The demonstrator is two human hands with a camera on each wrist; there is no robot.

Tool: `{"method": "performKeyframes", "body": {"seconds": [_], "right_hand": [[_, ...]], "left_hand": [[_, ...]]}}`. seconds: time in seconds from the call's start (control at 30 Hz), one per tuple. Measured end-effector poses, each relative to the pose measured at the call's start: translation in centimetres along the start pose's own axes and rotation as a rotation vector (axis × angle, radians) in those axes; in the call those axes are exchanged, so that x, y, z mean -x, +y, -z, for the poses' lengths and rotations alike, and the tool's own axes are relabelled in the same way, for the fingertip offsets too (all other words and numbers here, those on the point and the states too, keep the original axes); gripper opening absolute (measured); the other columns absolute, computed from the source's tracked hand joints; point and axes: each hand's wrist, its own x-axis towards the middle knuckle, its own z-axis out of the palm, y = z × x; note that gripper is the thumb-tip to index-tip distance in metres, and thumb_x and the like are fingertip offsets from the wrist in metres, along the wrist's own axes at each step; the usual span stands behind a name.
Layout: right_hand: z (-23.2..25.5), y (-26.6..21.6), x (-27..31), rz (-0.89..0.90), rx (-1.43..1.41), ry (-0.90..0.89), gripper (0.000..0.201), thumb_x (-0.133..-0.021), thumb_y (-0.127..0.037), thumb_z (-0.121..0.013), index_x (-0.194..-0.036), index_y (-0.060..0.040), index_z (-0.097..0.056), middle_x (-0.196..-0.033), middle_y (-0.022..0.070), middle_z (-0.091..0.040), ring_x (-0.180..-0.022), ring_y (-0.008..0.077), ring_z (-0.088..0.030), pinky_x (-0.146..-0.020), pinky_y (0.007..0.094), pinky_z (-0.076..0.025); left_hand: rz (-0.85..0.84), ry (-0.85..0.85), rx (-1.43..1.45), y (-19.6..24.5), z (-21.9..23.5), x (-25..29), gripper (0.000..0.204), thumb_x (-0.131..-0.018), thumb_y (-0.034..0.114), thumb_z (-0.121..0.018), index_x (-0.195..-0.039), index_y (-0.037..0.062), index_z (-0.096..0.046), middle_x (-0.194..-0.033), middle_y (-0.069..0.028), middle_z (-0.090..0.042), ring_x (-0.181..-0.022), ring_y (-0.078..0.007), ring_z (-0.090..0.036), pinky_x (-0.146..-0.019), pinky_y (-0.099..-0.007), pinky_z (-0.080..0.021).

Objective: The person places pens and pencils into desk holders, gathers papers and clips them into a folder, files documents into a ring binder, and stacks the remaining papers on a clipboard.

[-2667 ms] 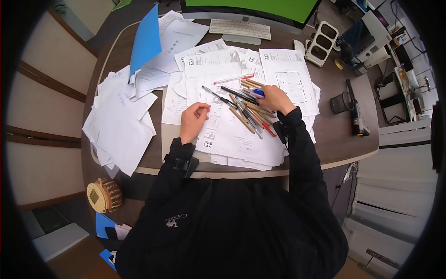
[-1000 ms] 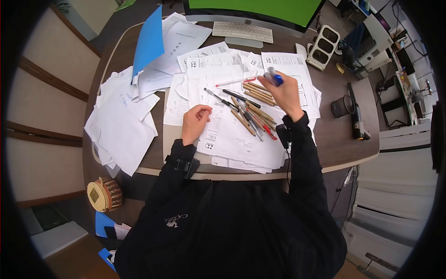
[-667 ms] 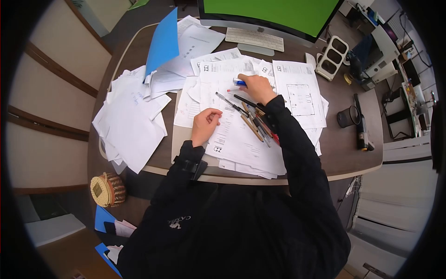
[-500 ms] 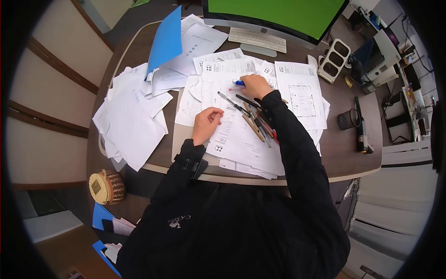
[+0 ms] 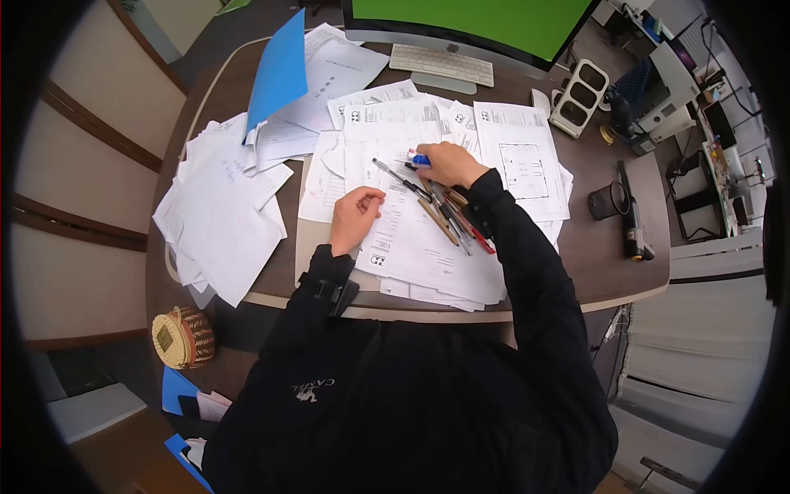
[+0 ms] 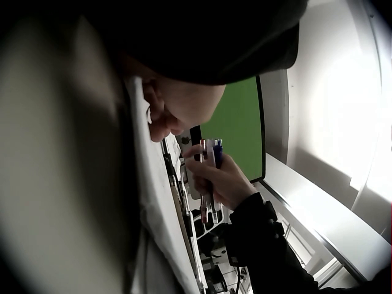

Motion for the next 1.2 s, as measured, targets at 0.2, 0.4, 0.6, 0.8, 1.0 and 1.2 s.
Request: {"method": "performKeyframes", "body": {"seconds": [0.2, 0.4, 0.6, 0.8, 1.0, 1.2], "right_hand": [[-1.8, 1.4, -1.3, -0.095, 0.006, -0.064, 0.04, -0.072, -0.036, -0.069, -0.096, -0.0036, -0.067, -0.083, 0.0204, -0.067, -0.079, 0.0381, -0.065, -0.074, 0.0432, -0.052], [0.7, 0.6, -0.1, -0.072, -0.032, 0.119, 0.036, -0.073, -0.032, -0.068, -0.093, -0.002, -0.065, -0.079, 0.0217, -0.066, -0.076, 0.0384, -0.064, -0.072, 0.0436, -0.052], [4.1, -1.4, -0.7, -0.005, -0.194, 0.282, 0.03, -0.077, -0.028, -0.065, -0.085, 0.0004, -0.059, -0.071, 0.0231, -0.062, -0.07, 0.0422, -0.06, -0.066, 0.0455, -0.048], [0.6, -3.7, -3.1, -0.003, -0.316, 0.187, 0.035, -0.071, -0.028, -0.066, -0.088, 0.0019, -0.06, -0.074, 0.0269, -0.063, -0.073, 0.0426, -0.062, -0.069, 0.0454, -0.05], [-4.1, -3.2, -4.4, -0.035, -0.175, 0.106, 0.038, -0.069, -0.028, -0.067, -0.09, 0.003, -0.064, -0.078, 0.0258, -0.065, -0.076, 0.0416, -0.064, -0.071, 0.0448, -0.051], [-4.5, -2.1, -4.3, -0.032, -0.113, 0.052, 0.038, -0.071, -0.031, -0.067, -0.09, 0.002, -0.065, -0.081, 0.0254, -0.066, -0.079, 0.0412, -0.064, -0.073, 0.0446, -0.052]], "left_hand": [[0.031, -0.022, -0.02, 0.2, 0.2, 0.2, 0.015, -0.089, 0.002, -0.055, -0.099, -0.0032, -0.064, -0.087, -0.0091, -0.068, -0.068, -0.0107, -0.062, -0.063, -0.0217, -0.048], [0.036, -0.011, 0.01, 0.0, 0.2, 0.1, 0.014, -0.089, 0.001, -0.055, -0.099, -0.0033, -0.064, -0.086, -0.0085, -0.068, -0.067, -0.0105, -0.062, -0.063, -0.0216, -0.048], [0.035, -0.025, -0.003, -0.2, 0.0, -0.1, 0.014, -0.089, 0.001, -0.054, -0.098, -0.0031, -0.065, -0.086, -0.0075, -0.068, -0.068, -0.0103, -0.062, -0.064, -0.0217, -0.048], [0.063, -0.012, 0.016, 0.1, 0.2, 0.2, 0.014, -0.089, 0.001, -0.054, -0.098, -0.0033, -0.064, -0.086, -0.0073, -0.067, -0.068, -0.0104, -0.062, -0.064, -0.0218, -0.049], [0.055, -0.021, -0.013, 0.2, 0.2, 0.0, 0.015, -0.089, 0.002, -0.054, -0.098, -0.0031, -0.065, -0.086, -0.0074, -0.068, -0.068, -0.0099, -0.062, -0.064, -0.0216, -0.049], [0.04, -0.02, -0.007, 0.1, 0.1, 0.1, 0.015, -0.089, 0.002, -0.055, -0.098, -0.0029, -0.065, -0.085, -0.0072, -0.068, -0.068, -0.0095, -0.062, -0.063, -0.0213, -0.048]]}}
